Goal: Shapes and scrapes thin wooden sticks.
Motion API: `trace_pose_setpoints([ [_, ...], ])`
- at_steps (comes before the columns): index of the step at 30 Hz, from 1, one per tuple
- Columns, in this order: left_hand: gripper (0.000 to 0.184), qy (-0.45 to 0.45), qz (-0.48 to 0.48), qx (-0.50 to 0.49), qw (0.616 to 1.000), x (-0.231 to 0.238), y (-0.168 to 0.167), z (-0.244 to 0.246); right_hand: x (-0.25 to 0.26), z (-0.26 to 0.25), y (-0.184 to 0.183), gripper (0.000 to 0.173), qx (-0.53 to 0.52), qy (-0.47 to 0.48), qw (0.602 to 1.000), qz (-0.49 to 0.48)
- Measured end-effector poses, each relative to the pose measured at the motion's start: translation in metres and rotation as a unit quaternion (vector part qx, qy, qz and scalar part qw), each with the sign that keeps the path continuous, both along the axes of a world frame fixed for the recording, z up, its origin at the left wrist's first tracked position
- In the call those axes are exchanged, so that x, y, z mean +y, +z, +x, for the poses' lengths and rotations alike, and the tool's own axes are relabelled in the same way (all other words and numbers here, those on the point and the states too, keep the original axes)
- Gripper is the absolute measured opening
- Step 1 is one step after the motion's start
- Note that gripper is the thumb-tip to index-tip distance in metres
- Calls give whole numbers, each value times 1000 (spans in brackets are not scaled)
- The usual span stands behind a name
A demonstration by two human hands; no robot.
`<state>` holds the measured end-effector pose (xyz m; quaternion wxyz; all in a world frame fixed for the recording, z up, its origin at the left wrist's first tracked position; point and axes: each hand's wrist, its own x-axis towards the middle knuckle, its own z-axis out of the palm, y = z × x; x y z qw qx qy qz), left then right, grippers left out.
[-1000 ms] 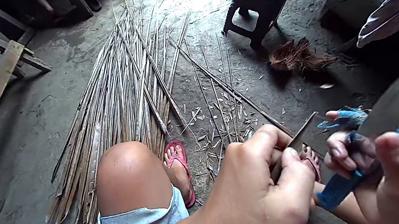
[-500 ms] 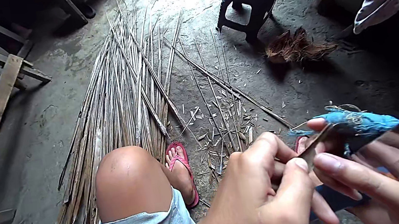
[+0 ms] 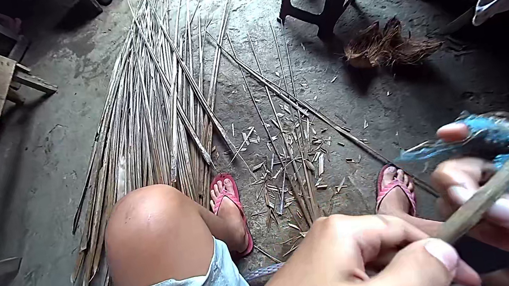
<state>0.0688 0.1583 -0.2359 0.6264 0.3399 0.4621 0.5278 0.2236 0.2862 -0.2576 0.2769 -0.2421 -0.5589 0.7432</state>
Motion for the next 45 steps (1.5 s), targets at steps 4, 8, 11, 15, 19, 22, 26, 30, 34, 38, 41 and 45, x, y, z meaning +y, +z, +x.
trace_pose_setpoints([
  [4,26,3,-27,-145,989,3,-11,-2,18,1,3,32,-15,16,999,-23],
  [8,13,60,-12,-149,987,3,-11,-6,18,-3,-7,35,5,89,992,-94],
  [11,10,107,15,-97,989,5,-16,-9,9,-3,-8,38,5,103,994,-35],
  [15,10,134,21,-11,991,7,-18,-6,-7,-1,-5,37,-23,45,999,18],
  [19,5,121,32,15,992,7,-18,-5,-8,-2,-4,38,-8,15,1000,-9],
  [22,6,116,32,-2,993,6,-17,-4,-7,-3,-5,37,-4,11,1000,-26],
  [26,9,93,-7,-28,995,6,-16,-3,-6,-5,-4,30,-28,-25,999,-13],
  [30,11,17,-4,-5,1000,2,-19,-6,17,-4,-9,21,-20,-86,995,35],
  [34,15,-22,0,10,1000,-2,-23,-8,47,5,-11,23,14,-119,990,73],
  [38,17,-28,8,2,1000,-7,-25,-7,58,8,-8,23,21,-186,980,62],
  [41,18,-22,25,-12,999,-8,-26,-3,52,5,-12,18,14,-170,984,45],
  [45,18,24,20,10,999,-6,-25,0,24,-1,-15,20,-29,-76,997,10],
])
